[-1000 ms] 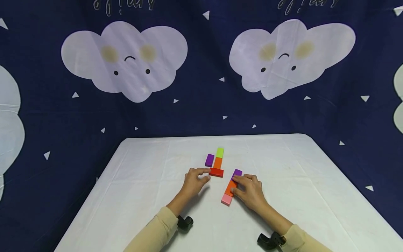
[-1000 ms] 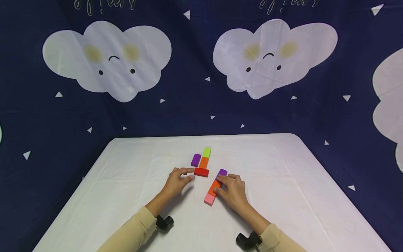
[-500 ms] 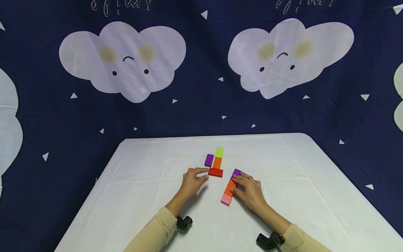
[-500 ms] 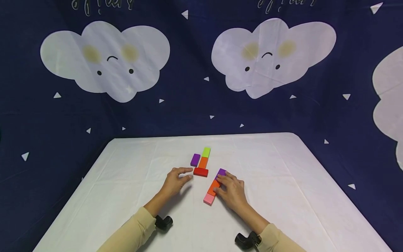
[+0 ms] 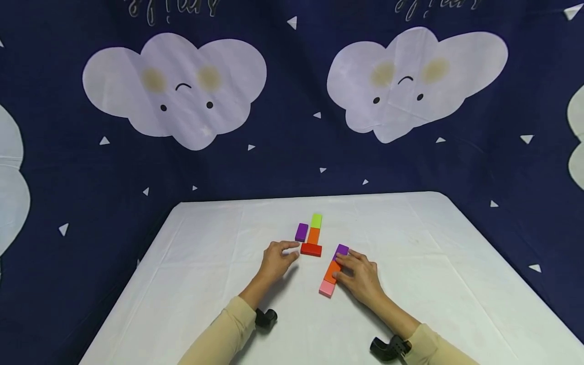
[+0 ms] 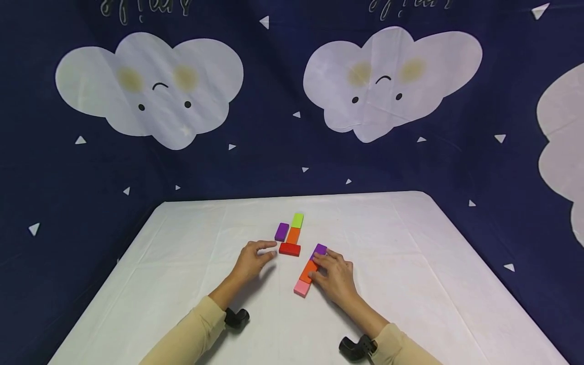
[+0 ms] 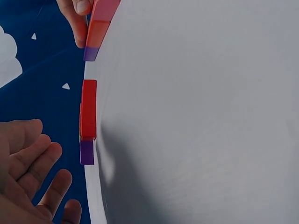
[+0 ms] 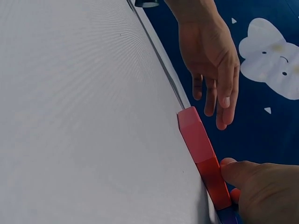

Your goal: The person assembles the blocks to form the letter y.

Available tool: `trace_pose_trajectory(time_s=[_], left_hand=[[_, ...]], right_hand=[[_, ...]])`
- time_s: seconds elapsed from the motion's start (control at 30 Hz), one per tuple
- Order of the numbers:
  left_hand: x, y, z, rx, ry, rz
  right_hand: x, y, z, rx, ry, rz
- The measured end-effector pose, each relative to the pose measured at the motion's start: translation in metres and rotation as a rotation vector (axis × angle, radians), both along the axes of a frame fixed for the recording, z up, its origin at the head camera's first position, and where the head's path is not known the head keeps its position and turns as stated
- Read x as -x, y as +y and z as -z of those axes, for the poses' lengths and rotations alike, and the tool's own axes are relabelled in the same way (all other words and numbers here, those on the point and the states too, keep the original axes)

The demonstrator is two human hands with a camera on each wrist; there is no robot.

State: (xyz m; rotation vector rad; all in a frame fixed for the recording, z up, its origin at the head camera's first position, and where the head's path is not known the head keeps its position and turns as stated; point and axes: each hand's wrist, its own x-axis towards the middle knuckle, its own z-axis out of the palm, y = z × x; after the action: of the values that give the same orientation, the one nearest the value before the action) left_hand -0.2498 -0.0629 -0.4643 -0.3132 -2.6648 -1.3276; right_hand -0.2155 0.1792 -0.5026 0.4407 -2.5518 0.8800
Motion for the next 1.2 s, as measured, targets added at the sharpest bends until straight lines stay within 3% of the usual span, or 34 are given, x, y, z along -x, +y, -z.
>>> trace_pose_trajectory(time_s=[0.5,0.93,1.2], left_hand=[[0.018,0.011,-0.001,0.085,-0.098,0.037],[0.029,0.016,0.001,0.13,-0.114,0.025],[0.035,0.016,0.004,0.176,-0.073,0.067]], right_hand=[[0.0,0.0,0.0,0.003,-0.018,0.006],[-0.001,-0.001,0.0,-0.001,-0.026,0.019],[-0.002,0.0,-0.001,0.008,-0.03,0.022]])
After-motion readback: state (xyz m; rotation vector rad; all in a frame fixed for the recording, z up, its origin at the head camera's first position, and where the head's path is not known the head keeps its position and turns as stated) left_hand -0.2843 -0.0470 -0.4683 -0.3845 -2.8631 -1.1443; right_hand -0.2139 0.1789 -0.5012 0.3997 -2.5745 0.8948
